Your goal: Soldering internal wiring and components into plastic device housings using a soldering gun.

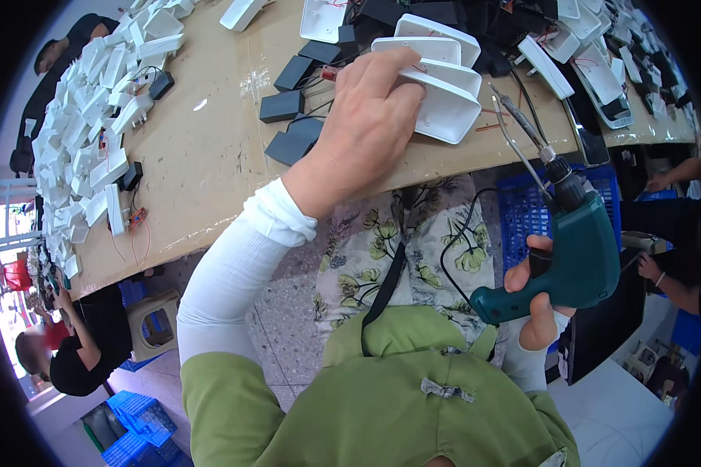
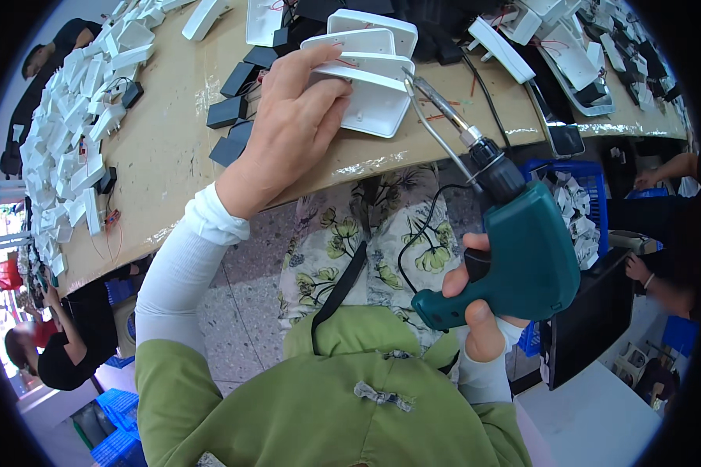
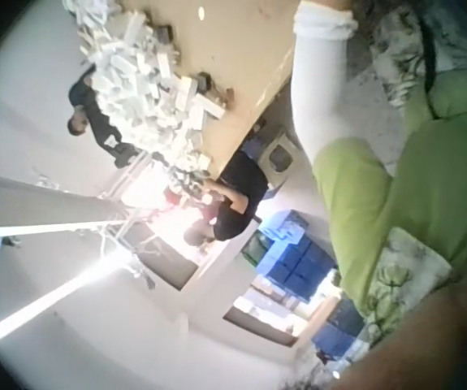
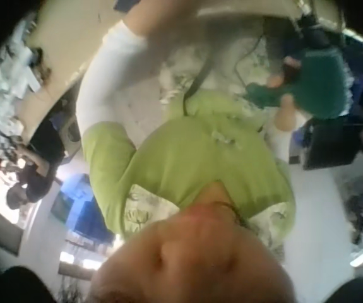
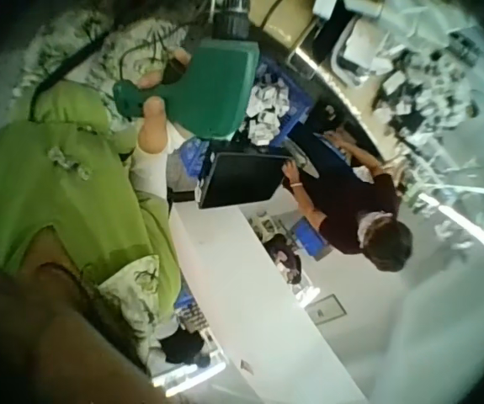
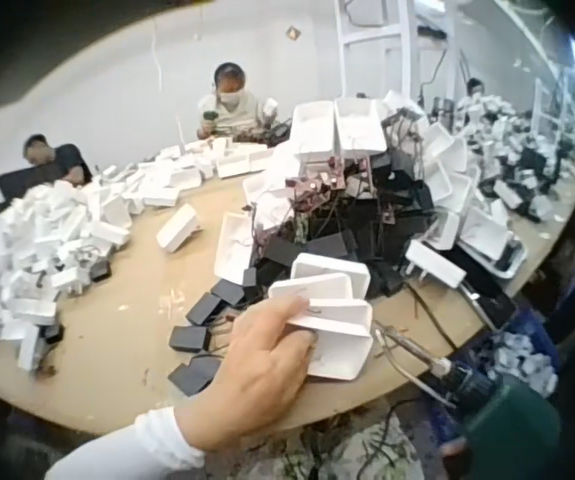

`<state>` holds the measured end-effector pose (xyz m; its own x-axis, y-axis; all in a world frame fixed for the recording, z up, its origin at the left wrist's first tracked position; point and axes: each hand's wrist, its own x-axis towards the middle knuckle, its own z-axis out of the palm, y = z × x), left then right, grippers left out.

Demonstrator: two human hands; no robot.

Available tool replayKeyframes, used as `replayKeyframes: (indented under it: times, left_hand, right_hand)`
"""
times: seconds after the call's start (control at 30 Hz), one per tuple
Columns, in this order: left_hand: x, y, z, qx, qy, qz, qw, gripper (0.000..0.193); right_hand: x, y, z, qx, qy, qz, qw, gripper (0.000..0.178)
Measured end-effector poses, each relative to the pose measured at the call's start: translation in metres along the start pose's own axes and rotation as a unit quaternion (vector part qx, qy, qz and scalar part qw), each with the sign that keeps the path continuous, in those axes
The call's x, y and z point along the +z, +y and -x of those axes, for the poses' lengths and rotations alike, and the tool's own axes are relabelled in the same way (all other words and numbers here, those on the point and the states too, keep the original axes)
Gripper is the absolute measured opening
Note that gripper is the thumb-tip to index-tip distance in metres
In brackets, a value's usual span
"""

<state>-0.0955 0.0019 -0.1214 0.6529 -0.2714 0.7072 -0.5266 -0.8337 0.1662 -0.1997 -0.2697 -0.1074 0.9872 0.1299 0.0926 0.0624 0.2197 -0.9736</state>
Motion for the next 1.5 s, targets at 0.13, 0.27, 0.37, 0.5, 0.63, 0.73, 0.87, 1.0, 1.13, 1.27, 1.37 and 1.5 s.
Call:
replayKeyframes:
  times: [0.13,0.27,0.37,0.5,0.63,0.73,0.87,1.0,1.13,1.27,1.37,1.5]
  left_hand:
    - [-0.006,0.003,0.000,-0.017,-0.017,0.052,0.998,0.016]
    - [-0.020,0.003,-0.001,-0.007,-0.018,0.035,0.999,0.017]
    - [-0.039,0.004,0.003,-0.010,-0.029,0.001,1.000,0.020]
    - [-0.064,0.002,0.021,-0.043,-0.032,-0.063,0.997,0.027]
    - [-0.094,-0.033,0.038,-0.112,-0.004,-0.175,0.978,0.032]
    - [-0.131,-0.091,0.055,-0.207,0.031,-0.255,0.944,0.032]
    - [-0.167,-0.156,0.072,-0.316,0.026,-0.277,0.907,0.032]
    - [-0.201,-0.208,0.082,-0.319,0.036,-0.363,0.875,0.035]
    - [-0.202,-0.232,0.062,-0.462,0.008,-0.221,0.859,0.047]
    - [-0.202,-0.241,0.068,-0.494,-0.102,-0.264,0.822,0.048]
    - [-0.202,-0.228,0.076,-0.453,-0.031,-0.259,0.853,0.036]
    - [-0.184,-0.152,0.089,-0.401,-0.017,-0.253,0.881,0.036]
  right_hand:
    - [-0.003,0.001,-0.002,-0.019,-0.001,0.001,1.000,0.064]
    - [-0.001,0.000,-0.004,-0.021,-0.006,0.002,1.000,0.062]
    - [-0.002,0.002,-0.005,-0.015,-0.018,0.020,1.000,0.061]
    - [-0.002,0.009,-0.001,-0.024,-0.034,-0.050,0.998,0.061]
    - [-0.005,0.011,-0.004,-0.049,-0.021,-0.047,0.997,0.062]
    - [0.000,0.013,-0.010,-0.054,-0.034,-0.058,0.996,0.063]
    - [0.006,0.014,-0.017,-0.049,-0.049,-0.078,0.995,0.063]
    - [0.006,0.013,-0.020,-0.048,-0.047,-0.070,0.995,0.063]
    - [0.012,0.010,-0.031,-0.043,-0.070,-0.039,0.996,0.062]
    - [0.000,0.017,-0.037,-0.018,-0.086,-0.054,0.995,0.062]
    - [-0.004,0.018,-0.040,-0.023,-0.115,-0.062,0.991,0.062]
    - [0.007,0.022,-0.041,-0.029,-0.075,-0.053,0.995,0.063]
